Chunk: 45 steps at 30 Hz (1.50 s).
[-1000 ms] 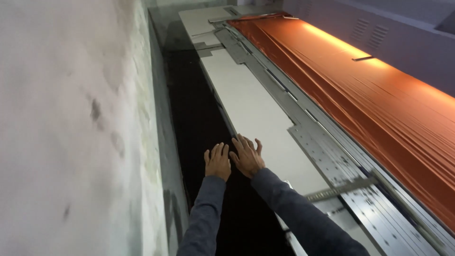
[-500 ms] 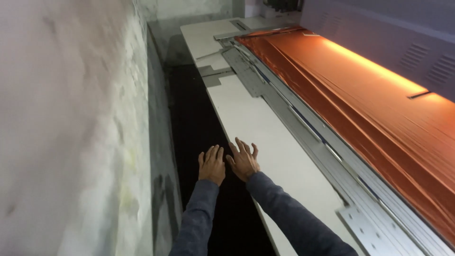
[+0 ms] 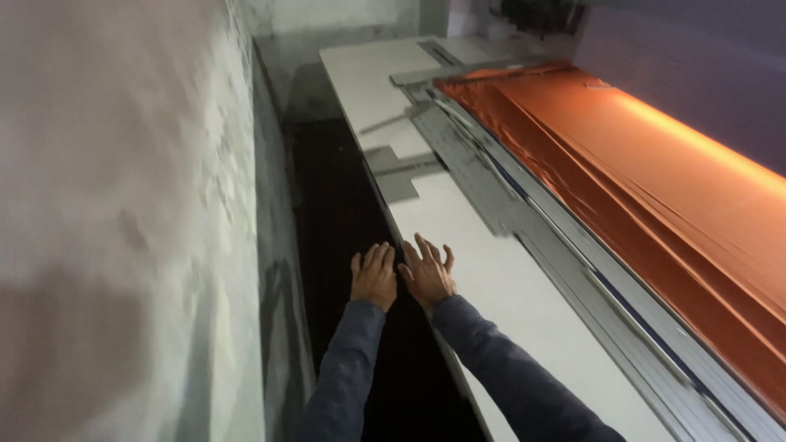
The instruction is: Securing the edges of a large orange fabric sheet into a machine track using small plastic strips.
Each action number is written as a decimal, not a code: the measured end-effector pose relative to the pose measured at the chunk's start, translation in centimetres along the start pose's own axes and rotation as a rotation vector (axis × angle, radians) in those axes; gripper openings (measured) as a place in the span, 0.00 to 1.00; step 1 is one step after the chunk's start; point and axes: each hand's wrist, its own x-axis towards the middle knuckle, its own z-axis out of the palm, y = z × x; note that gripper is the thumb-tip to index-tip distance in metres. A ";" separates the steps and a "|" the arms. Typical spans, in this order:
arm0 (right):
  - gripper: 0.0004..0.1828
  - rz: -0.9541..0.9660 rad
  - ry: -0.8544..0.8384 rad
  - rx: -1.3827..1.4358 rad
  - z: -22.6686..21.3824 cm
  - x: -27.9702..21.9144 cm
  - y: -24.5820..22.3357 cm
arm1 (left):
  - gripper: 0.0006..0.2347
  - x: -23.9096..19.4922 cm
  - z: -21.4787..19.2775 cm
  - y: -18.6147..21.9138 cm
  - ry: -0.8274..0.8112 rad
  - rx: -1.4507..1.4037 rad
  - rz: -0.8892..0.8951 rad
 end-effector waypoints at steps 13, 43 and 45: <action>0.29 0.090 -0.046 -0.042 11.2 36.0 0.7 | 0.23 33.4 5.3 -18.5 0.024 0.010 0.169; 0.25 0.472 0.172 -0.062 31.2 105.4 11.8 | 0.25 108.7 19.3 -41.3 -0.199 -0.011 0.703; 0.27 0.523 0.153 -0.094 32.1 107.8 13.2 | 0.29 111.7 20.5 -41.0 -0.280 -0.041 0.706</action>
